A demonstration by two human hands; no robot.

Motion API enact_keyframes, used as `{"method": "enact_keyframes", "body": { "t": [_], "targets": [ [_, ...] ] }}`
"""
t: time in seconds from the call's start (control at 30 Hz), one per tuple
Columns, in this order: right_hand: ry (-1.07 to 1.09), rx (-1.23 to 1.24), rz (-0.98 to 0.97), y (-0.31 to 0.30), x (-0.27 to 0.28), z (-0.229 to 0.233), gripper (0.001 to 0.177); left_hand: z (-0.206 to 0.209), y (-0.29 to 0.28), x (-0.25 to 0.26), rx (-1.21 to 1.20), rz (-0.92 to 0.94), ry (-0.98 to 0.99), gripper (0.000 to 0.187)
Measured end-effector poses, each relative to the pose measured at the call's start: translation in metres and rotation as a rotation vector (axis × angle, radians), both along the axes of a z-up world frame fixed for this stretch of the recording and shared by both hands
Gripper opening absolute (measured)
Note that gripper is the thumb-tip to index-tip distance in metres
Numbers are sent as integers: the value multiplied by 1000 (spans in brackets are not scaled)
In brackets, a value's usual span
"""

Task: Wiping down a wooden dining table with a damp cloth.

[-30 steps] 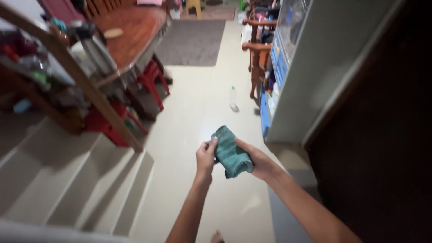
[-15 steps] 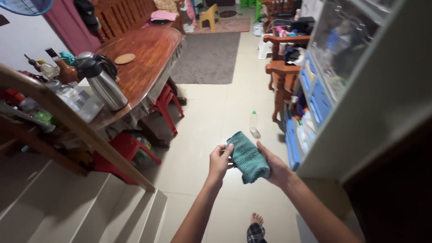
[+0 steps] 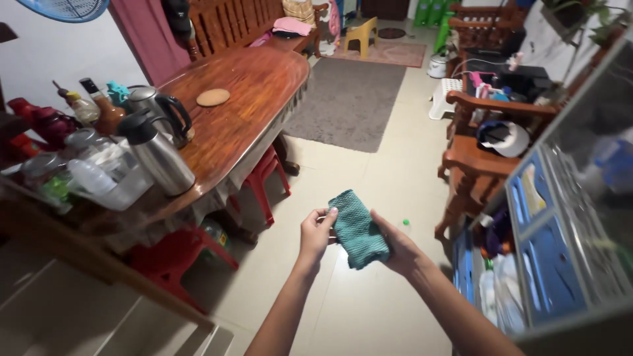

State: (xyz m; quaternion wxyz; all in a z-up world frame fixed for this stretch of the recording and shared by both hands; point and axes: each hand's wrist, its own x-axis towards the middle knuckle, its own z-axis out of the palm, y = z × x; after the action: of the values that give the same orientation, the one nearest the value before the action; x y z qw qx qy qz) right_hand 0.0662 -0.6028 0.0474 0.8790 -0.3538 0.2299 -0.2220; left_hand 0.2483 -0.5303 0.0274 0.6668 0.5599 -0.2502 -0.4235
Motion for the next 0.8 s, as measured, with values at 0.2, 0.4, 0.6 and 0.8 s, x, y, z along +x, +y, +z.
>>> {"method": "enact_keyframes", "body": {
  "t": [0.2, 0.4, 0.6, 0.8],
  "targets": [
    [66, -68, -7, -91, 72, -16, 52, -18, -104, 79, 33, 32, -49, 31],
    [43, -134, -10, -218, 146, -7, 55, -25, -221, 174, 99, -105, -84, 27],
    [131, -146, -58, -336, 206, -13, 56, -13, -335, 244, 117, -176, -135, 25],
    [127, -128, -131, -481, 228, -39, 58, -37, -461, 313, 83, -50, -86, 24]
  ]
}}
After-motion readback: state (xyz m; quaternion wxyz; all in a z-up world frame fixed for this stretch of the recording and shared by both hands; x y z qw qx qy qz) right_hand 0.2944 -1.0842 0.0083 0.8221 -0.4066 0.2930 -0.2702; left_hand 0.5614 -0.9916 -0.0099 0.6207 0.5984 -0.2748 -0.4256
